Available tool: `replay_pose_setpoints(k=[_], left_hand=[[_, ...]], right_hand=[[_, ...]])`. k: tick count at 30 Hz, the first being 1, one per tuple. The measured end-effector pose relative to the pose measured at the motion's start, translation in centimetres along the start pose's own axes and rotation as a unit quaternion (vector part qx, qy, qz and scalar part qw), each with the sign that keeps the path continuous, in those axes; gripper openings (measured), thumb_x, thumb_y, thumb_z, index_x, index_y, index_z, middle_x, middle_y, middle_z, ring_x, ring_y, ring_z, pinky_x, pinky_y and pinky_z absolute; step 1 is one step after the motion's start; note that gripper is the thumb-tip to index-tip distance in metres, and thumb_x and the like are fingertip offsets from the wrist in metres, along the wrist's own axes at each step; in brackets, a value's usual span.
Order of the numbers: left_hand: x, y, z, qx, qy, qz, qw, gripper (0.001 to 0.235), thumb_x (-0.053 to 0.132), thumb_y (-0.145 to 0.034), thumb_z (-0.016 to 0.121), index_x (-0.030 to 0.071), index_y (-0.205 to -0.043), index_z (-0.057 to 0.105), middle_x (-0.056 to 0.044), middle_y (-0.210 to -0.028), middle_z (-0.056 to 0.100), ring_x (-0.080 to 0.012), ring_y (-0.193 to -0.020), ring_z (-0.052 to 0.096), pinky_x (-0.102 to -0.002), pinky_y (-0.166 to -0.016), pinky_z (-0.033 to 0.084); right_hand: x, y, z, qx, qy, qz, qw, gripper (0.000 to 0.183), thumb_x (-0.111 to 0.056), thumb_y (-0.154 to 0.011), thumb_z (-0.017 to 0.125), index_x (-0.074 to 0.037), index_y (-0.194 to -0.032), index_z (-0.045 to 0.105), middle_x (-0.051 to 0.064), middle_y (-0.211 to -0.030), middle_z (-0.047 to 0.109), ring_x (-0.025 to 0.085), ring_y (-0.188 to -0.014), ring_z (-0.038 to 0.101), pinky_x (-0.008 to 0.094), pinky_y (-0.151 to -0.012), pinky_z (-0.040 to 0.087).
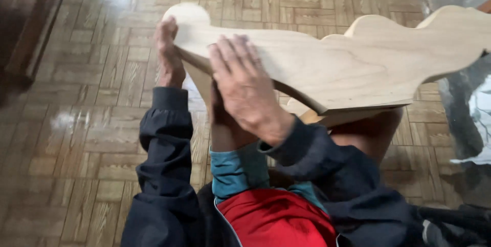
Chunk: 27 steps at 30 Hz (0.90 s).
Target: The person sits on the floor and sands a light-colored, irregularly shaped wooden piece using a sanding block. They hold the wood with one hand and rub the sanding block across the surface and edges with the other hand, occasionally repositioning the wood to reach different areas.
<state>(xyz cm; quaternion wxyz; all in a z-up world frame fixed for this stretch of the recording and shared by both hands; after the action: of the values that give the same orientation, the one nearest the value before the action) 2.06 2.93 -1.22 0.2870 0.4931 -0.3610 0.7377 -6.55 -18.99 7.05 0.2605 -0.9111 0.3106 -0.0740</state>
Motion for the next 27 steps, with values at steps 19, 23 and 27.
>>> replay_pose_setpoints(k=[19,23,27], left_hand=[[-1.7,1.1,0.6,0.032,0.110,0.039,0.993,0.071,0.068,-0.093,0.043,0.011,-0.134,0.044,-0.018,-0.124,0.054,-0.0300,-0.114,0.059,-0.045,-0.087,0.061],[1.7,1.9,1.9,0.013,0.164,-0.032,0.986,0.071,0.068,-0.078,0.050,0.006,-0.109,0.066,-0.017,-0.104,0.069,-0.0292,-0.098,0.067,-0.041,-0.072,0.057],[-0.4,0.6,1.8,0.005,0.259,-0.049,0.965,0.052,0.052,-0.086,0.052,0.008,-0.111,0.065,-0.016,-0.108,0.068,-0.0319,-0.102,0.067,-0.041,-0.085,0.055]], right_hand=[[6.1,13.5,-10.8,-0.047,-0.008,0.107,0.993,0.051,-0.004,-0.103,0.044,0.006,-0.153,0.046,0.030,-0.159,0.044,0.047,-0.152,0.036,0.055,-0.130,0.023],[-1.5,4.2,-5.1,0.049,-0.093,0.040,0.994,0.038,-0.012,-0.108,0.050,0.002,-0.143,0.054,0.025,-0.146,0.055,0.044,-0.140,0.048,0.058,-0.127,0.028],[-4.0,-3.1,2.8,0.058,-0.046,0.065,0.995,0.045,-0.014,-0.105,0.039,0.003,-0.143,0.054,0.027,-0.151,0.052,0.045,-0.146,0.044,0.059,-0.128,0.026]])
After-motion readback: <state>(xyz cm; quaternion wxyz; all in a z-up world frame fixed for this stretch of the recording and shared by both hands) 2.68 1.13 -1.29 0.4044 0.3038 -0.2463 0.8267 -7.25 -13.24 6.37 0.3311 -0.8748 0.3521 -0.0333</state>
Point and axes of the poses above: each hand's wrist, its own y-axis away from the middle knuckle, its own z-axis out of the palm, x = y × z, the point moved 3 cm from there along -y, towards the middle knuckle
